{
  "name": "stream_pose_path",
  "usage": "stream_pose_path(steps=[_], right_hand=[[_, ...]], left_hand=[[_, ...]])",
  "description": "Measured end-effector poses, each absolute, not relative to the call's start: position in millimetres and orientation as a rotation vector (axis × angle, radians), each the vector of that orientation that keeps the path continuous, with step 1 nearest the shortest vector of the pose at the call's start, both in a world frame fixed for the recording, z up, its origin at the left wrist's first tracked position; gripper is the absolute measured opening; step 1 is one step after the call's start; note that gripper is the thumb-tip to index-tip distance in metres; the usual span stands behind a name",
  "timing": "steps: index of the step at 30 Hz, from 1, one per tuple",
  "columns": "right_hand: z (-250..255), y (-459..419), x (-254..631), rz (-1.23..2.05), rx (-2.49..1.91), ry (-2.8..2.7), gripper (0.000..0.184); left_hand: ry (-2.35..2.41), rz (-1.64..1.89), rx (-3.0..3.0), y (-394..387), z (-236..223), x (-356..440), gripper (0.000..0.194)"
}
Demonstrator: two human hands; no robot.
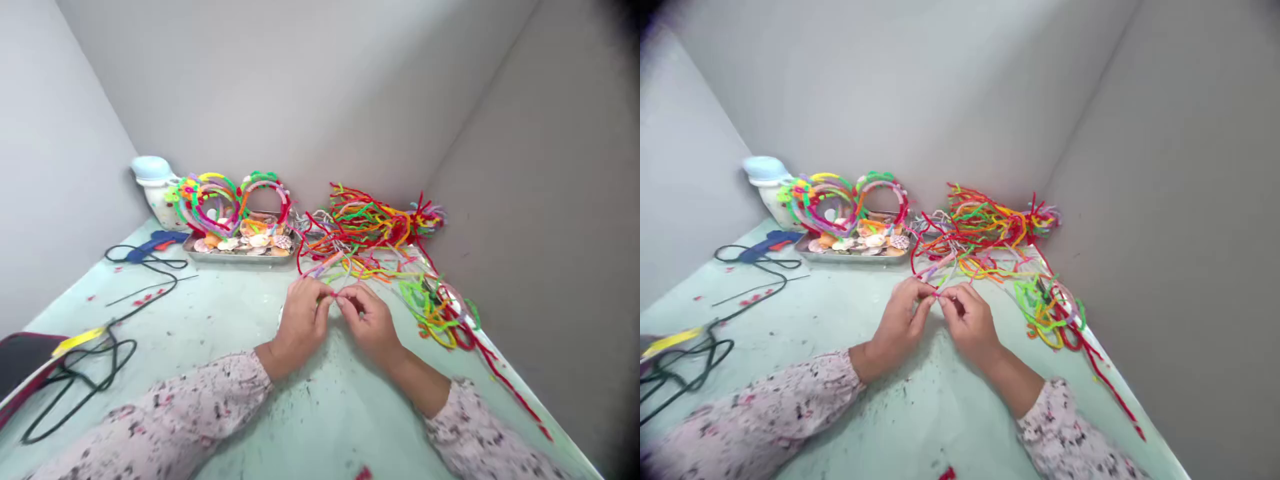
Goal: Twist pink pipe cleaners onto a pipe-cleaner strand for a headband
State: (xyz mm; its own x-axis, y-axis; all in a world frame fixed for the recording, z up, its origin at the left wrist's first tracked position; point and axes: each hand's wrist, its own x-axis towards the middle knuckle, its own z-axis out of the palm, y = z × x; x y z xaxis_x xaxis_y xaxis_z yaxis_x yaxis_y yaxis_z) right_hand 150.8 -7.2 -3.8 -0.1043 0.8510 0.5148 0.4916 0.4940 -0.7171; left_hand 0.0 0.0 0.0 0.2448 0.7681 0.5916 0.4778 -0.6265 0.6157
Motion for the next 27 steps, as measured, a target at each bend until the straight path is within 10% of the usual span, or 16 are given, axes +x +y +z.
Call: stream_pose_path(steps=[27], right_hand=[[-12.8, -7.7, 150.1, 0.617, -1.2, -1.859, 0.03]], left_hand=[[1.28, 1.374, 1.884, 9.6, -5.4, 0.4, 0.011]])
